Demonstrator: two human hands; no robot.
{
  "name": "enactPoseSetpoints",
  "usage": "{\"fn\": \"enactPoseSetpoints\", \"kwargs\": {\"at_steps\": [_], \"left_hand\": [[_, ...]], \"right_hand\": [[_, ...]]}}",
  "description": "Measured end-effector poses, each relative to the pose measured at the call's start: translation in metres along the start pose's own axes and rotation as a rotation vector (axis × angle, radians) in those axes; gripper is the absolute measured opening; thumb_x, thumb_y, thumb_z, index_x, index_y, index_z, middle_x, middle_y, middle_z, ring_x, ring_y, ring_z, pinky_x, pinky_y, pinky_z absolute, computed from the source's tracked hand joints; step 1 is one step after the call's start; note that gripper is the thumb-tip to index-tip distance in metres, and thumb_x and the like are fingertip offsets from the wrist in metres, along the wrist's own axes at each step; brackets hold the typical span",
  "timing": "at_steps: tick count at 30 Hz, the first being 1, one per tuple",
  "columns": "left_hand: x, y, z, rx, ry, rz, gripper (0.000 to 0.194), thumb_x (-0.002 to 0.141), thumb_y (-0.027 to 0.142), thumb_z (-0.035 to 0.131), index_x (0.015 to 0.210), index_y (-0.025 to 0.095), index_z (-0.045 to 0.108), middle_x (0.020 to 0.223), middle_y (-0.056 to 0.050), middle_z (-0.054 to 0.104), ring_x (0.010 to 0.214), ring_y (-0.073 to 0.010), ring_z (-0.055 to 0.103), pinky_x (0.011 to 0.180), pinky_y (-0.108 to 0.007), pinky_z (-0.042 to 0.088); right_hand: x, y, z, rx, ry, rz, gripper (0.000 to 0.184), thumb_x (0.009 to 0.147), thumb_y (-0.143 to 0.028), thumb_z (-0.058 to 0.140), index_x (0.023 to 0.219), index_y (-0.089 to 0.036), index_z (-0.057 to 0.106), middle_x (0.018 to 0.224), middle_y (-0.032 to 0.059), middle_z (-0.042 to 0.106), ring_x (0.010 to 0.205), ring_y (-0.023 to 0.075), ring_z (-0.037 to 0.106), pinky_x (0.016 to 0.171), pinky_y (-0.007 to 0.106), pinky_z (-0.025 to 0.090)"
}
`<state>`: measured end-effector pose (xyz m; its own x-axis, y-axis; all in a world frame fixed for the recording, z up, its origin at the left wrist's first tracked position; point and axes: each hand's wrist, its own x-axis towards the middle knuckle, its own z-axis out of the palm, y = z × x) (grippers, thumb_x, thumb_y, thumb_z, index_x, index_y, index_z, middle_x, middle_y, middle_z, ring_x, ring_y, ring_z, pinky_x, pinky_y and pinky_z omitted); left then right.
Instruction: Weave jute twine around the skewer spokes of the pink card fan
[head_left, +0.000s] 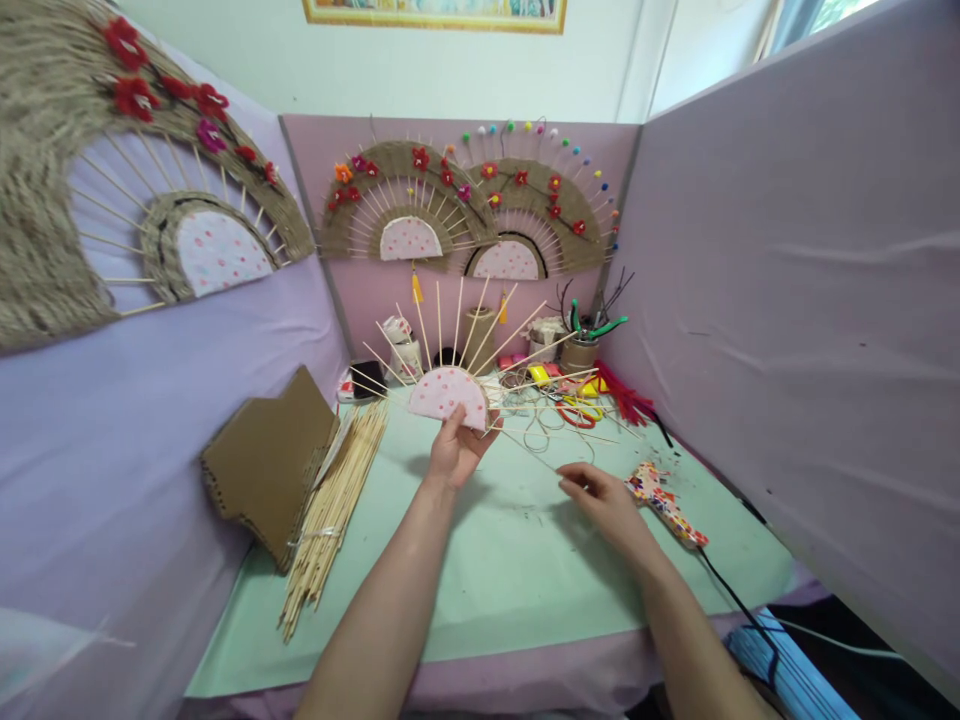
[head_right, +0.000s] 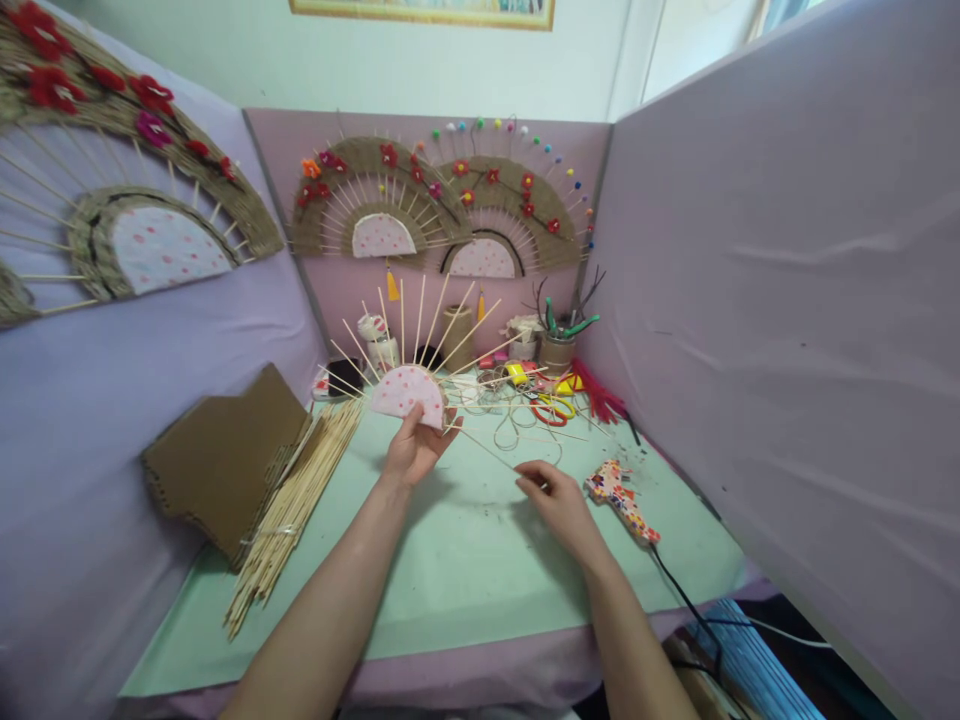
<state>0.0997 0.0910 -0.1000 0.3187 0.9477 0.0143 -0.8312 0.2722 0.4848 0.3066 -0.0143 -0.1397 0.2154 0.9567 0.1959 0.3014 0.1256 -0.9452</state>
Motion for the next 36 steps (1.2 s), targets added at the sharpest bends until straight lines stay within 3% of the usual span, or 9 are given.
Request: {"fn": "enactPoseSetpoints", "kwargs": {"at_steps": [5,8,11,13,17,20,26,29,36], "left_hand": [[0.000,0.000,0.000,0.096,-0.007,0.015,0.024,0.081,0.022,0.065,0.104,0.020,0.058,0.091,-0.004,0.072,0.083,-0.0194,0.070,0.083,-0.038,0.053],[-0.001,-0.002,0.002,0.132,-0.009,0.027,0.024,0.080,0.021,0.066,0.103,0.021,0.058,0.090,-0.003,0.072,0.082,-0.0197,0.070,0.079,-0.036,0.054],[-0.001,-0.004,0.002,0.108,0.006,0.066,0.022,0.081,0.019,0.066,0.101,0.023,0.058,0.091,-0.001,0.072,0.083,-0.0197,0.070,0.082,-0.038,0.053],[0.001,-0.004,0.002,0.079,0.017,0.089,0.022,0.081,0.019,0.065,0.102,0.024,0.059,0.092,-0.001,0.072,0.085,-0.0196,0.070,0.083,-0.039,0.053],[0.002,-0.001,0.002,-0.015,0.033,0.097,0.017,0.084,0.020,0.062,0.101,0.021,0.060,0.092,-0.003,0.073,0.088,-0.0195,0.070,0.081,-0.034,0.054],[0.000,0.000,0.006,-0.081,0.046,0.076,0.011,0.089,0.021,0.056,0.097,0.017,0.062,0.088,-0.004,0.073,0.087,-0.0183,0.071,0.081,-0.031,0.055],[-0.010,-0.002,0.019,-0.140,0.064,-0.025,0.025,0.096,0.030,0.043,0.099,0.015,0.064,0.087,-0.006,0.074,0.087,-0.0157,0.071,0.085,-0.029,0.054],[-0.014,-0.003,0.024,-0.138,0.068,-0.070,0.031,0.097,0.034,0.040,0.098,0.015,0.064,0.086,-0.006,0.074,0.083,-0.0155,0.071,0.085,-0.030,0.054],[-0.014,-0.005,0.023,-0.081,0.059,-0.127,0.028,0.095,0.032,0.045,0.087,0.013,0.064,0.077,-0.007,0.072,0.076,-0.0167,0.070,0.082,-0.032,0.053]], "right_hand": [[0.011,-0.016,-0.039,0.436,0.190,0.103,0.035,0.061,-0.045,0.077,0.081,-0.019,0.065,0.067,0.0013,0.060,0.056,0.0125,0.051,0.053,0.026,0.042],[0.004,-0.035,-0.045,0.358,0.289,0.038,0.033,0.064,-0.045,0.076,0.082,-0.019,0.065,0.068,0.0011,0.059,0.055,0.0111,0.048,0.050,0.024,0.040],[-0.013,-0.046,-0.035,0.182,0.344,-0.063,0.028,0.071,-0.042,0.071,0.087,-0.020,0.066,0.071,0.0015,0.060,0.060,0.0127,0.051,0.052,0.024,0.042],[-0.024,-0.046,-0.020,0.115,0.265,-0.099,0.026,0.073,-0.041,0.069,0.088,-0.020,0.066,0.072,0.0020,0.061,0.062,0.0139,0.053,0.054,0.025,0.043],[-0.032,-0.030,0.020,-0.027,-0.047,-0.055,0.023,0.077,-0.038,0.062,0.088,-0.018,0.070,0.066,0.0024,0.063,0.059,0.0155,0.055,0.056,0.027,0.043],[-0.029,-0.021,0.052,-0.107,-0.231,-0.073,0.021,0.080,-0.033,0.057,0.082,-0.019,0.072,0.077,0.0054,0.070,0.071,0.0184,0.061,0.067,0.028,0.046],[-0.003,-0.023,0.091,-0.178,-0.429,-0.151,0.019,0.077,-0.024,0.054,0.076,-0.020,0.072,0.077,0.0034,0.072,0.073,0.0183,0.063,0.069,0.027,0.044],[0.018,-0.018,0.090,-0.154,-0.348,-0.109,0.014,0.070,-0.024,0.056,0.066,-0.020,0.070,0.066,0.0011,0.069,0.063,0.0169,0.059,0.063,0.026,0.041],[0.057,-0.005,0.060,-0.041,0.133,-0.026,0.017,0.071,-0.033,0.054,0.061,-0.020,0.056,0.057,-0.0009,0.053,0.058,0.0150,0.045,0.056,0.026,0.033]]}}
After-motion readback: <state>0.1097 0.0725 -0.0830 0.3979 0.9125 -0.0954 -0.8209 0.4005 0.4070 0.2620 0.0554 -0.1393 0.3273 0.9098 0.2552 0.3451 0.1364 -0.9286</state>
